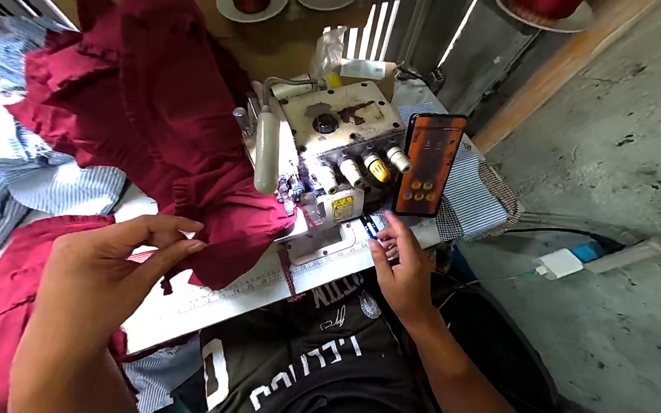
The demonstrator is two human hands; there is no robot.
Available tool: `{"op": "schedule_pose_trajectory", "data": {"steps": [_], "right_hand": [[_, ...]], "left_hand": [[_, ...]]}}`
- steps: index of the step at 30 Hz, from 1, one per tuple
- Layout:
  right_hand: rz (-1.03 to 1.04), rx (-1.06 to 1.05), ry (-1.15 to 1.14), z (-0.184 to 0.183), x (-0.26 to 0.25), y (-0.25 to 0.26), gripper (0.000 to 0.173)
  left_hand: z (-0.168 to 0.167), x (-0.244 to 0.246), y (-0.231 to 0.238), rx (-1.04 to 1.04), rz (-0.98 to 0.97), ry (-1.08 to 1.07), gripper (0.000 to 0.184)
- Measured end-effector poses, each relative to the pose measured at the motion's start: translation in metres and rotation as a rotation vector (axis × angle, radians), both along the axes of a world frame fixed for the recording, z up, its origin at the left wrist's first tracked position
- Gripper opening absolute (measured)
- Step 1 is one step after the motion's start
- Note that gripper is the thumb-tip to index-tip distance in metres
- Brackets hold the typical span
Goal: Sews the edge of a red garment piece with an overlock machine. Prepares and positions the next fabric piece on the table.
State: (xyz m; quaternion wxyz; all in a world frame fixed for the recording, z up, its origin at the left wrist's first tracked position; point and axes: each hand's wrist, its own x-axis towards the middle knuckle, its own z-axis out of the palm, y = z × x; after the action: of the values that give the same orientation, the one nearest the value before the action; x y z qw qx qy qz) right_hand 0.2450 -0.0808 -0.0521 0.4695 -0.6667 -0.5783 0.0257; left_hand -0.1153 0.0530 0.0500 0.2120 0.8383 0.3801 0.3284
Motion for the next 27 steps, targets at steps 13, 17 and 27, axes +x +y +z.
{"op": "schedule_pose_trajectory", "data": {"steps": [13, 17, 27], "right_hand": [[0.684, -0.006, -0.038, 0.091, -0.059, 0.084, 0.011], [0.601, 0.039, -0.002, 0.097, -0.05, 0.086, 0.014], [0.66, 0.064, 0.162, 0.013, -0.044, 0.034, 0.019]], "left_hand": [[0.025, 0.083, -0.045, 0.266, 0.125, -0.103, 0.03], [0.006, 0.112, -0.045, 0.215, 0.124, 0.007, 0.095], [-0.044, 0.106, -0.063, 0.325, -0.09, 0.3, 0.014]]}}
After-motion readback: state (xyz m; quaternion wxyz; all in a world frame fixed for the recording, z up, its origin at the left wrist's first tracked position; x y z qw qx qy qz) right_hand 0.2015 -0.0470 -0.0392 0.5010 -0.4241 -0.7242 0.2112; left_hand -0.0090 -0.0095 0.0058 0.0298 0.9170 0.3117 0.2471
